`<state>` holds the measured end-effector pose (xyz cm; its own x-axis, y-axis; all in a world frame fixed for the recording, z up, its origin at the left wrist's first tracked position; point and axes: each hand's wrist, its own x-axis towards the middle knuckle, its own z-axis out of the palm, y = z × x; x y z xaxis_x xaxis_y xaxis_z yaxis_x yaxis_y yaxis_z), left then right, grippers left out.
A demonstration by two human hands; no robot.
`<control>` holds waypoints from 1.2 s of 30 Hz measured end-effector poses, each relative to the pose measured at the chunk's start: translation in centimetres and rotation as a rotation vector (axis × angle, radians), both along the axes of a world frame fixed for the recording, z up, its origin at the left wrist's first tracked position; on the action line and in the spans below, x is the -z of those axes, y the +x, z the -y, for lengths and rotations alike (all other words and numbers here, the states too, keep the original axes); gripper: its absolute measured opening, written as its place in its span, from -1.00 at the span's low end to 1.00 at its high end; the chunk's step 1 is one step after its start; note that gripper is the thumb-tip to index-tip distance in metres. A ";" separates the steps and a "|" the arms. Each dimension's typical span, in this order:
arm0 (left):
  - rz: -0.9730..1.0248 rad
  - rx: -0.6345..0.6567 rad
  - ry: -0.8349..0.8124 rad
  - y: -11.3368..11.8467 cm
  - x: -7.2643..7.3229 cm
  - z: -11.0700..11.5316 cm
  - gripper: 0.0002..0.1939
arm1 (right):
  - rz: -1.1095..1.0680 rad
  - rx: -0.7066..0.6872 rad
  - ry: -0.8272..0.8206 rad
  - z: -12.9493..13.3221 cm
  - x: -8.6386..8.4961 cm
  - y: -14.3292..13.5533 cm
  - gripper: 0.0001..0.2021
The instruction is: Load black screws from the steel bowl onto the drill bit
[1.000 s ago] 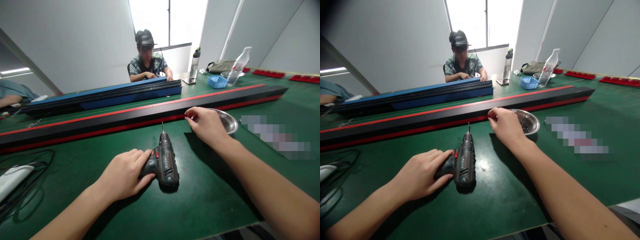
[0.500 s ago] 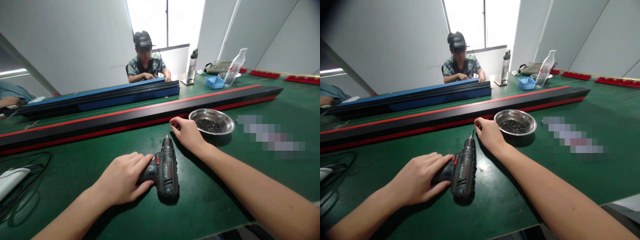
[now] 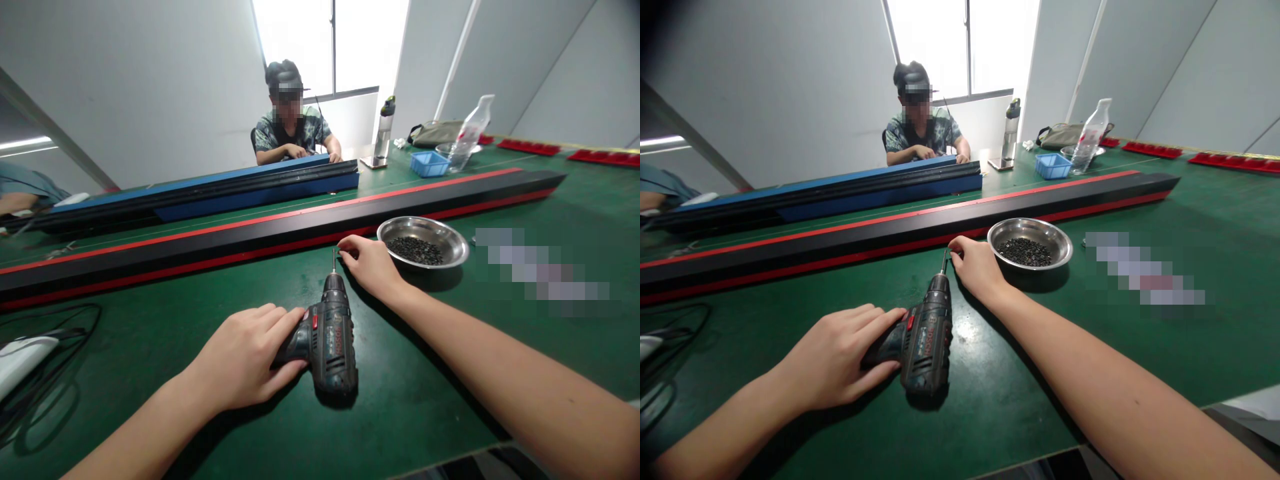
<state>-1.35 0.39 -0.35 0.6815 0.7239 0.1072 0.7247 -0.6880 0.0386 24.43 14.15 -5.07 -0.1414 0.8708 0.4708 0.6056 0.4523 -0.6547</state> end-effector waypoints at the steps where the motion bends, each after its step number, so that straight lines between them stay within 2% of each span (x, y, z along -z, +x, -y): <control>1: 0.000 0.002 -0.002 0.0 0.0 0.0 -0.46 | 0.000 0.000 -0.002 0.0 0.0 0.0 -0.85; 10: -0.005 -0.004 -0.049 0.2 -0.8 -0.1 -0.50 | 0.000 -0.001 -0.024 0.0 0.2 0.1 -0.90; 36: -0.034 -0.022 -0.068 0.2 -0.7 0.1 -0.48 | -0.010 0.004 -0.029 -0.1 0.0 0.2 -0.88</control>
<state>-1.16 0.32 0.33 0.6680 0.7433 0.0342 0.7411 -0.6688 0.0596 24.59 14.22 -5.09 -0.1338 0.8847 0.4465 0.6008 0.4307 -0.6735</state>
